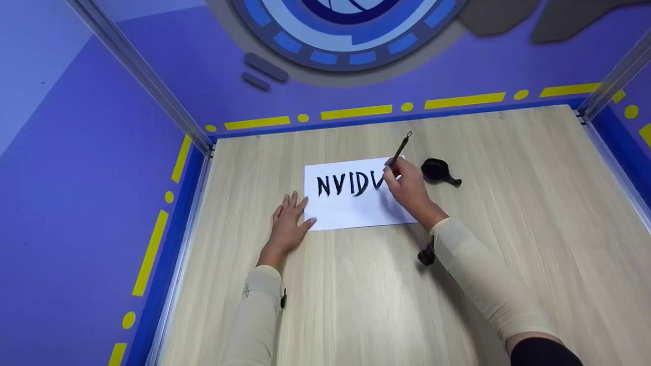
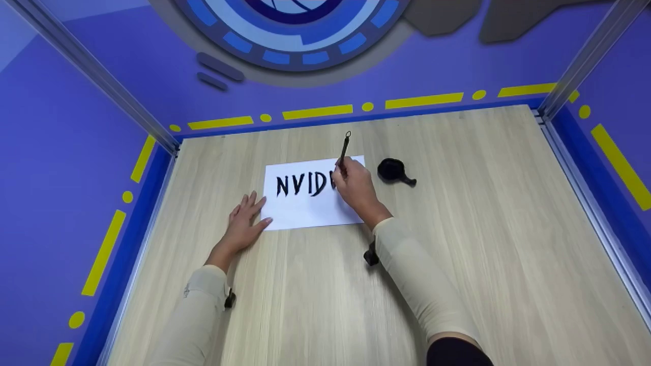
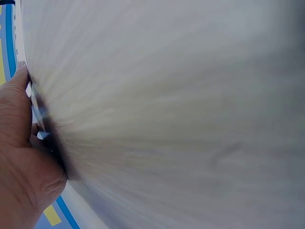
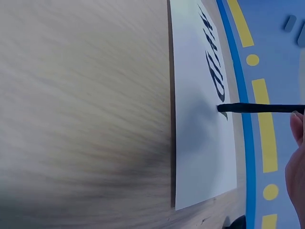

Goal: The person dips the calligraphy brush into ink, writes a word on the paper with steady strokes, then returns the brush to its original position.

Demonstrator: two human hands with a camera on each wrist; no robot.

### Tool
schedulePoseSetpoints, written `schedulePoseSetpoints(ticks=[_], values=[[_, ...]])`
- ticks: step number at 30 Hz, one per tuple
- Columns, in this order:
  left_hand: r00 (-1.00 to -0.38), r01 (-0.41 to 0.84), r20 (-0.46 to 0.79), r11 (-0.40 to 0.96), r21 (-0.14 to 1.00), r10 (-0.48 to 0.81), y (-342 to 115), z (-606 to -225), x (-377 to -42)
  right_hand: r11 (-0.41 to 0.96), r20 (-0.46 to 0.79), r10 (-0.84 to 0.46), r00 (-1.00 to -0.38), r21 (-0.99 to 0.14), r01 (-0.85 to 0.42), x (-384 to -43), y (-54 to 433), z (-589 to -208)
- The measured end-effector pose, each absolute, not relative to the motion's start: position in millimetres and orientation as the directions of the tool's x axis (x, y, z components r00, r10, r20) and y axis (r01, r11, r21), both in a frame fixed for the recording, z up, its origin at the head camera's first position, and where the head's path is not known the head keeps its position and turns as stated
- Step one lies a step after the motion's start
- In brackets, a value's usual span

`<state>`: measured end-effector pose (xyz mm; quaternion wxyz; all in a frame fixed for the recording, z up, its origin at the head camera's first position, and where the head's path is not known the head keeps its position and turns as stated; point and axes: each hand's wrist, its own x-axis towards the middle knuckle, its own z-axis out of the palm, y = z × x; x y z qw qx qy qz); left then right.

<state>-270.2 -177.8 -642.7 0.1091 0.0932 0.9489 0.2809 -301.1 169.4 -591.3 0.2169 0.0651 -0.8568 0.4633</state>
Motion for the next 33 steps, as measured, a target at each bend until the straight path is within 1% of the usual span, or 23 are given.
schedulePoseSetpoints(ticks=[11,17,22,26,33], values=[[-0.958,0.131,-0.145,0.824,0.552,0.249,-177,-642,-274,0.573,0.424,0.083,-0.902,-0.761,-0.305,-300,175,-584],[-0.959,0.136,-0.138,0.827,0.546,0.249,-176,-642,-276,0.575,0.485,0.129,-0.865,-0.747,-0.333,-299,182,-569],[-0.96,0.125,-0.141,0.825,0.551,0.24,-176,-642,-275,0.55,0.515,0.168,-0.84,-0.756,-0.354,-299,188,-565],[-0.96,0.122,-0.143,0.82,0.56,0.24,-176,-642,-273,0.528,0.495,0.189,-0.848,-0.779,-0.337,-295,191,-567],[-0.959,0.114,-0.153,0.819,0.563,0.239,-177,-641,-270,0.532,0.431,0.228,-0.873,-0.806,-0.259,-291,197,-578]])
